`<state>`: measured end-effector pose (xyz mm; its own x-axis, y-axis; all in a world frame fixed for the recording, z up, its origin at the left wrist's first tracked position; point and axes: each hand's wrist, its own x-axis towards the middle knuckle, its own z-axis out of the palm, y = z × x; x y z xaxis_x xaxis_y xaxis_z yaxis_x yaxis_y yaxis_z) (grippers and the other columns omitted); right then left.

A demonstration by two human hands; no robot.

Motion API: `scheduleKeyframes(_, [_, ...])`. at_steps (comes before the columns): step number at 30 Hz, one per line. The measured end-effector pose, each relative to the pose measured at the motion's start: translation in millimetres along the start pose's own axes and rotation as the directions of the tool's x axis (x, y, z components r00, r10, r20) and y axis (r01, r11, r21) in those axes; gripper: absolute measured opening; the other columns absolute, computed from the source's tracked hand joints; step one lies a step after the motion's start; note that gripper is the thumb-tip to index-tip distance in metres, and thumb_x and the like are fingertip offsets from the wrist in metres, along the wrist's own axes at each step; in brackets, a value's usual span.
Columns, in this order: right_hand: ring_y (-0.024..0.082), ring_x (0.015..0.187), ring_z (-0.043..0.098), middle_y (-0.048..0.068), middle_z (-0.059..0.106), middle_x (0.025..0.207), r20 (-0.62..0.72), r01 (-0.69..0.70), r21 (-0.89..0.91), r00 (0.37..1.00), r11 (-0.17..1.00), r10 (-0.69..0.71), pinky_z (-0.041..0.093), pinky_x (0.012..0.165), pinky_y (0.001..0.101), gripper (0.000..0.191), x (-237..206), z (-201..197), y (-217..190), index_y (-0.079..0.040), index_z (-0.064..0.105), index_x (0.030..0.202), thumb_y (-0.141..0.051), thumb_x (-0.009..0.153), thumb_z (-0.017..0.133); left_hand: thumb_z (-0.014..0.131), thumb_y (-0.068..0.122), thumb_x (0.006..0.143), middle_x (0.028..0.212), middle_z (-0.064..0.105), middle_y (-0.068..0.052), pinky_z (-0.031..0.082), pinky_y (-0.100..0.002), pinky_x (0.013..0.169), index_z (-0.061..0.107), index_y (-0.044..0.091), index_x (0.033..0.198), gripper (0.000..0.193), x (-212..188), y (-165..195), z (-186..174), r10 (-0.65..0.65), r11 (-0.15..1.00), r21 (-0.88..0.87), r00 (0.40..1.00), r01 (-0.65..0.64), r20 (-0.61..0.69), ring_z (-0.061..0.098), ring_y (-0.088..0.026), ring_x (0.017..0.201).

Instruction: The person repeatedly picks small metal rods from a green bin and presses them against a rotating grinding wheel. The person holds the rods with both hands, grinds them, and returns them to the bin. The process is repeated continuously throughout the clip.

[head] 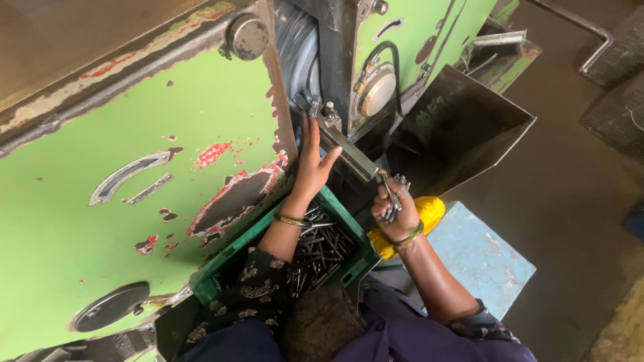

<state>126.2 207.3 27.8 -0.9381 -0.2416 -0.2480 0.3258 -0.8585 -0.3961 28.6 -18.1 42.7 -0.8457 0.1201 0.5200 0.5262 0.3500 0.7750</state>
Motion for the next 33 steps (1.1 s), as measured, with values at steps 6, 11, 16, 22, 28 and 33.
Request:
scheduleKeyframes(6, [0.007, 0.059, 0.045, -0.002, 0.054, 0.077, 0.087, 0.020, -0.029, 0.996, 0.999, -0.017, 0.039, 0.053, 0.0226, 0.013, 0.2, -8.9, 3.8, -0.012, 0.060, 0.103, -0.022, 0.102, 0.067, 0.057, 0.042, 0.107, 0.175, 0.001, -0.025, 0.016, -0.047, 0.132, 0.011, -0.002, 0.164, 0.086, -1.7, -1.9, 4.3, -0.053, 0.998, 0.043, 0.999, 0.053, -0.005, 0.007, -0.039, 0.163])
scheduleKeyframes(11, [0.008, 0.061, 0.048, 0.001, 0.062, 0.086, -0.049, -0.030, -0.078, 0.998, 0.996, 0.026, 0.040, 0.053, 0.0231, 0.021, -0.4, -10.6, 5.6, -0.009, 0.060, 0.098, -0.028, 0.102, 0.067, 0.051, 0.053, 0.102, 0.177, -0.009, -0.030, 0.010, -0.051, 0.134, 0.003, -0.003, 0.168, 0.099, -1.5, -8.4, 6.0, -0.113, 0.993, -0.017, 0.992, 0.114, 0.055, -0.002, -0.043, 0.166])
scheduleKeyframes(16, [0.007, 0.060, 0.050, 0.005, 0.071, 0.102, 0.011, -0.036, -0.157, 0.999, 0.987, 0.039, 0.041, 0.051, 0.0224, 0.013, -5.5, -5.3, 8.9, -0.013, 0.063, 0.105, -0.024, 0.098, 0.065, 0.085, 0.060, 0.073, 0.169, -0.016, -0.034, 0.008, -0.052, 0.130, -0.010, -0.005, 0.162, 0.145, -1.9, -2.7, 0.6, -0.046, 0.998, 0.048, 0.992, 0.041, 0.115, -0.008, -0.046, 0.160])
scheduleKeyframes(22, [0.006, 0.060, 0.050, 0.009, 0.074, 0.115, 0.053, -0.102, -0.080, 0.993, 0.992, 0.106, 0.042, 0.051, 0.0206, 0.013, -6.1, -3.4, 8.8, -0.013, 0.059, 0.105, -0.026, 0.101, 0.060, 0.091, 0.060, 0.063, 0.167, -0.018, -0.034, 0.005, -0.052, 0.129, -0.017, -0.002, 0.160, 0.158, -1.8, 7.1, -1.6, -0.053, 0.995, 0.088, 0.989, 0.041, 0.135, -0.011, -0.046, 0.159])
scheduleKeyframes(28, [0.007, 0.060, 0.050, 0.007, 0.070, 0.104, 0.022, -0.124, -0.002, 0.992, 0.992, 0.124, 0.043, 0.051, 0.0216, 0.021, -5.4, -2.4, 7.0, -0.012, 0.060, 0.108, -0.032, 0.103, 0.059, 0.084, 0.054, 0.078, 0.169, -0.020, -0.031, 0.003, -0.054, 0.129, -0.016, 0.002, 0.162, 0.141, -4.6, 5.3, -2.8, -0.143, 0.989, -0.014, 0.971, 0.149, 0.192, -0.014, -0.045, 0.160])
scheduleKeyframes(33, [0.012, 0.067, 0.055, 0.005, 0.064, 0.094, 0.018, -0.079, 0.056, 0.997, 0.995, 0.078, 0.047, 0.058, 0.0254, 0.013, -5.6, 4.7, 6.0, -0.009, 0.057, 0.109, -0.020, 0.103, 0.062, 0.061, 0.049, 0.103, 0.174, -0.018, -0.027, 0.007, -0.055, 0.131, -0.006, 0.002, 0.167, 0.104, -9.3, -4.0, 0.1, -0.128, 0.991, -0.020, 0.981, 0.132, 0.148, -0.011, -0.043, 0.163])
